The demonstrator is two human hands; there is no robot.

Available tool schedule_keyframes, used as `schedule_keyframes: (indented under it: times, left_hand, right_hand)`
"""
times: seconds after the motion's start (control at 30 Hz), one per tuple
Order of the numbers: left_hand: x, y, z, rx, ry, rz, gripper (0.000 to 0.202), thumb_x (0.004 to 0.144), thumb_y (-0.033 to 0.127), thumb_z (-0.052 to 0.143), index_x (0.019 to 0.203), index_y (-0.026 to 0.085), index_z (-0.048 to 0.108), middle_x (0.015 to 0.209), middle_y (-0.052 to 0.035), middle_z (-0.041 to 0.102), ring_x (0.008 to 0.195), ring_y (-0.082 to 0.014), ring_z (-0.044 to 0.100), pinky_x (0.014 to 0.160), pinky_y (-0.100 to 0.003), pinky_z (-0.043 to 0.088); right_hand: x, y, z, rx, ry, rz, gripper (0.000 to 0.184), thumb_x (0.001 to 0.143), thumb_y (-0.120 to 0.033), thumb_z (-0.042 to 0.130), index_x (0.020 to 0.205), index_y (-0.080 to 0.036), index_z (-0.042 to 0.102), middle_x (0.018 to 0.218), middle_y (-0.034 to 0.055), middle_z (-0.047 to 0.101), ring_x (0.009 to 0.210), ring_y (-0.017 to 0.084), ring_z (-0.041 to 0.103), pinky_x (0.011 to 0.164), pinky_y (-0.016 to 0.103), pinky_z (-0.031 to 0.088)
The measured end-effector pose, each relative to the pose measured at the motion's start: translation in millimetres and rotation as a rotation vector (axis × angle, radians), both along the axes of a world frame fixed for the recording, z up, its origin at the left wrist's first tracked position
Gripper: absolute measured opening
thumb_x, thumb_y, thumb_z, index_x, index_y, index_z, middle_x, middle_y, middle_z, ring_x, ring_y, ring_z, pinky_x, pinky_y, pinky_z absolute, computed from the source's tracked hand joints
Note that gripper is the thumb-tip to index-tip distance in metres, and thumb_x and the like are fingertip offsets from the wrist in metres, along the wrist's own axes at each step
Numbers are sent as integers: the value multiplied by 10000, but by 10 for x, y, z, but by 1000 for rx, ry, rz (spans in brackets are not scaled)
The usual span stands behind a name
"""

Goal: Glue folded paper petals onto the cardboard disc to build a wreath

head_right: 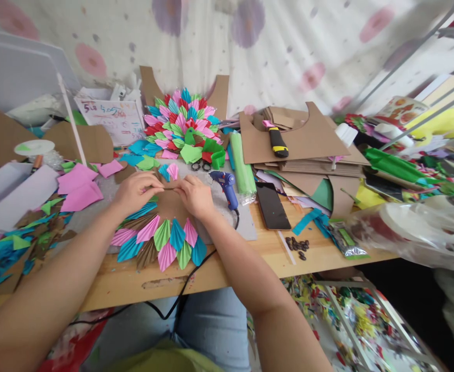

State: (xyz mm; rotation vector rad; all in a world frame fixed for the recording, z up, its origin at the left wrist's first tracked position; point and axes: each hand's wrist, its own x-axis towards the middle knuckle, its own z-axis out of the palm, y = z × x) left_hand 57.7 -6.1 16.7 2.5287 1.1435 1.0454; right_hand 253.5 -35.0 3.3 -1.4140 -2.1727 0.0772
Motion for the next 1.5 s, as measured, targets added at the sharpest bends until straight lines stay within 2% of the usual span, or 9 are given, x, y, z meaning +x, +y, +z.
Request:
schedule_keyframes:
  times: [0.33,0.63,0.83,0.9,1.03,1.1,1.2,1.37,1.5]
  left_hand:
    - [-96,29,-73,-133,-18,13,245,795,433,572,807,233,713,877,-25,705,826,-166,628,776,-293,495]
    - [-144,0,-25,-111,-42,51,237,781,421,589,706,231,710,760,-15,689,738,-155,624,688,-280,476]
    - [-162,21,-59,-126,-53,15,293,793,477,562,716,243,719,790,-23,707,772,-170,640,725,-299,496]
    - [-152,7,-40,-151,-62,14,284,778,488,582,769,240,721,847,-30,713,815,-180,643,768,-312,501]
    - [-134,-33,-1,-217,-125,66,451,736,480,636,1117,237,636,1045,-40,690,932,-192,632,866,-334,485]
    - [-122,-50,1,-263,-190,151,480,784,458,579,1201,220,582,1013,-44,694,916,-185,634,849,-328,485]
    - [-77,-81,-1,-319,-270,228,457,810,435,529,1185,184,595,882,-44,698,831,-175,632,777,-301,489]
    - [35,-150,18,-419,-340,210,450,763,442,571,1103,156,641,767,-33,676,713,-155,603,696,-276,476]
    - [74,-164,4,-492,-391,160,427,730,370,609,1102,161,631,753,-24,677,719,-146,611,709,-272,480]
  right_hand:
    - [12,-4,8,-33,-16,-21,234,926,-295,454,958,-209,669,944,57,622,912,178,561,703,262,405]
    - [36,-8,-13,-29,-48,-4,209,916,-279,467,934,-201,661,936,52,621,890,175,567,697,259,399]
    - [59,-17,-24,-39,-38,0,190,889,-234,490,912,-192,674,934,55,630,892,177,576,710,262,408]
    - [67,-18,-27,-42,-24,-8,191,884,-228,495,905,-193,681,932,53,634,890,177,580,715,266,412]
    - [76,-19,-36,-31,12,-26,199,883,-237,504,917,-200,696,920,52,637,885,176,583,718,266,415]
    - [76,-22,-42,-17,33,-31,205,886,-241,504,925,-207,702,914,49,639,885,172,584,725,262,415]
    - [69,-32,-49,0,32,-33,212,891,-249,502,930,-215,709,906,46,642,880,171,584,720,259,412]
    - [39,-56,-45,24,-23,-20,224,900,-271,498,935,-221,713,888,49,640,851,172,576,692,261,395]
    - [6,-73,-24,48,-49,9,229,906,-272,493,943,-220,714,860,51,635,831,173,566,692,265,388]
